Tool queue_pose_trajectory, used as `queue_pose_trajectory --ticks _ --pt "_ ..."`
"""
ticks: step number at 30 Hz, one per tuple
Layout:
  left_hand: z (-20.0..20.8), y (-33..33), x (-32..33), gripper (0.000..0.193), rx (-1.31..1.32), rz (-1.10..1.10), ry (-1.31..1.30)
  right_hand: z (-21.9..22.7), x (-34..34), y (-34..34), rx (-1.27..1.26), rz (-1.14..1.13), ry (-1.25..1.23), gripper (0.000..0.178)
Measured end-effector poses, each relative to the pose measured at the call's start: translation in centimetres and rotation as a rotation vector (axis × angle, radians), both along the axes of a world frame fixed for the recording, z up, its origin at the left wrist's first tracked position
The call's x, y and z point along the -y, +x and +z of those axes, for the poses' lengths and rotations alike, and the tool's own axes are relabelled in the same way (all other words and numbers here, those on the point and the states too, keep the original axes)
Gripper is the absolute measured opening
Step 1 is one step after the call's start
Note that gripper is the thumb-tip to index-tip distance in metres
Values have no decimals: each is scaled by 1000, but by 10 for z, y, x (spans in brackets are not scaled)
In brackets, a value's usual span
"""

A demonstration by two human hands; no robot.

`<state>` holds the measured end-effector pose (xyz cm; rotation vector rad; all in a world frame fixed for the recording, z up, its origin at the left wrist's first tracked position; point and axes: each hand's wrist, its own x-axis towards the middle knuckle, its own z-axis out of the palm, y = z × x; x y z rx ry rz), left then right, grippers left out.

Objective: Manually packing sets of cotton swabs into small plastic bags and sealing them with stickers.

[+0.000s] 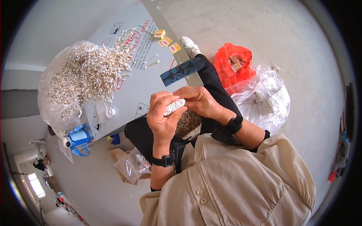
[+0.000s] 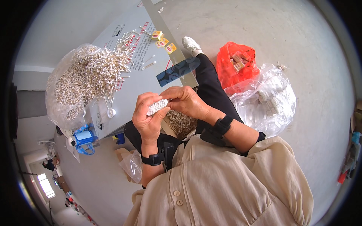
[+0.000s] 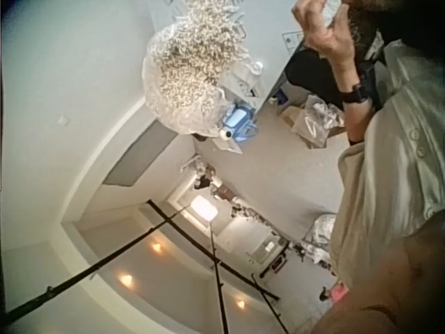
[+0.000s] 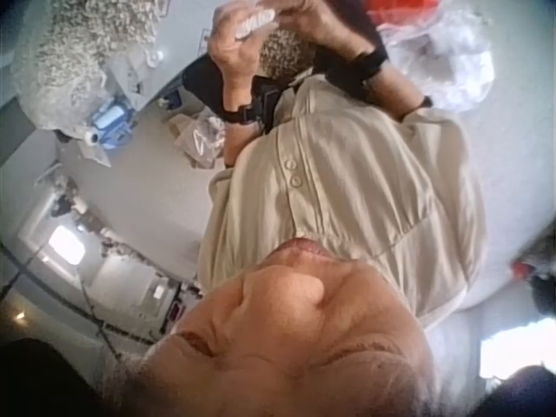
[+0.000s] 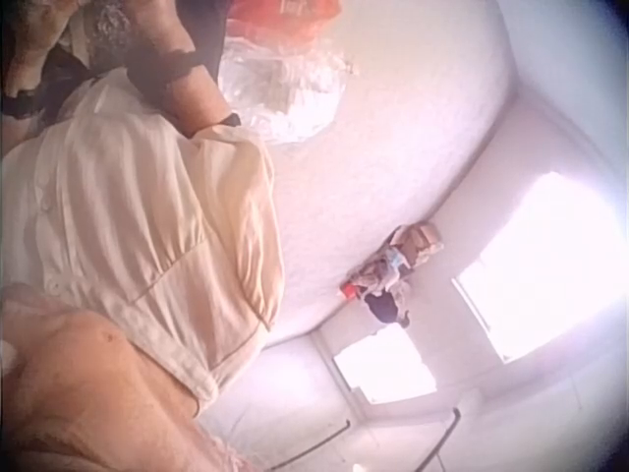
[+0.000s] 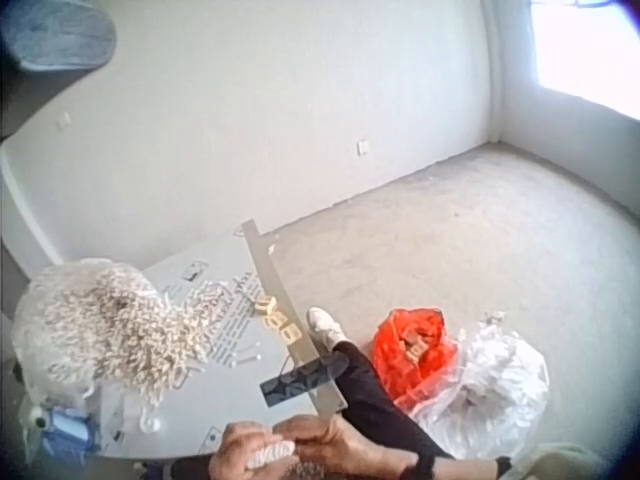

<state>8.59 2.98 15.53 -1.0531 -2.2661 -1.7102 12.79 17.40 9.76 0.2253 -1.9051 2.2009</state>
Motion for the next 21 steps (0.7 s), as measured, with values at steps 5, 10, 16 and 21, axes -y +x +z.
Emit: queue_pose_trajectory --ticks 5,10,16,21 --pt "-4 -3 2 30 -148 -14 -54 4 0 0 -25 19 32 30" --pt "-4 2 2 30 26 -6 -11 3 -1 1 -9 13 48 27" --pt "-3 -5 14 32 44 16 -7 12 -7 6 186 97 -301 33" --pt "-3 -6 17 29 79 50 -13 26 -13 4 -165 -154 311 33"
